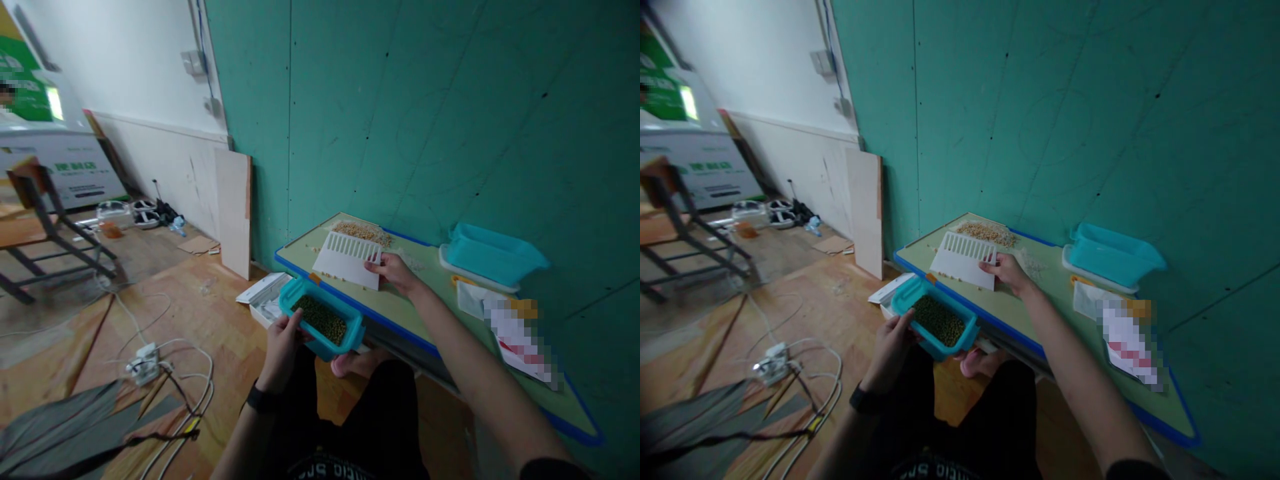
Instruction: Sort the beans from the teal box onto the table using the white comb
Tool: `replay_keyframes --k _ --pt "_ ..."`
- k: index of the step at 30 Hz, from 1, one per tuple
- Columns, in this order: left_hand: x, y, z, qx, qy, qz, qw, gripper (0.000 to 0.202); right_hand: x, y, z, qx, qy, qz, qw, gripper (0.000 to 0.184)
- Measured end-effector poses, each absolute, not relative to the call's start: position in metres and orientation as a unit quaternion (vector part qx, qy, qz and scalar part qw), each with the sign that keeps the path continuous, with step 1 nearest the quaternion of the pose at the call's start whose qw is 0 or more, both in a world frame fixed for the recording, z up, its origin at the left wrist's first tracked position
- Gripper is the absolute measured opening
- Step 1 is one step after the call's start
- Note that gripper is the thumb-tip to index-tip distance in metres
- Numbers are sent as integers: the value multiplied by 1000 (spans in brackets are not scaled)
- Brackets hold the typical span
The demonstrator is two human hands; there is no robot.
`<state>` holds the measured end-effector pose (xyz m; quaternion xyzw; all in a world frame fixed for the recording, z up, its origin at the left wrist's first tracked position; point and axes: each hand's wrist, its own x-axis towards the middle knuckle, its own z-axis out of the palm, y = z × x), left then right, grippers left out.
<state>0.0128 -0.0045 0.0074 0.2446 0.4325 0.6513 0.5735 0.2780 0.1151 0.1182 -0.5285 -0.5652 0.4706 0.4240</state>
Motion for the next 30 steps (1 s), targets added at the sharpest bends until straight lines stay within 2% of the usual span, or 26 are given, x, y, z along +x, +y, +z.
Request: replay_keyframes --k 12,22,27,30 --pt "17 -7 9 251 426 654 573 53 332 68 120 -585 -620 342 396 56" --pt "30 -12 9 277 396 647 590 47 304 -10 111 -588 -709 43 386 34" --pt "29 -11 12 275 399 646 590 48 271 -32 110 -533 -743 -12 405 30" --pt "22 -9 14 268 401 651 587 50 267 -25 111 -533 -726 -18 434 36"
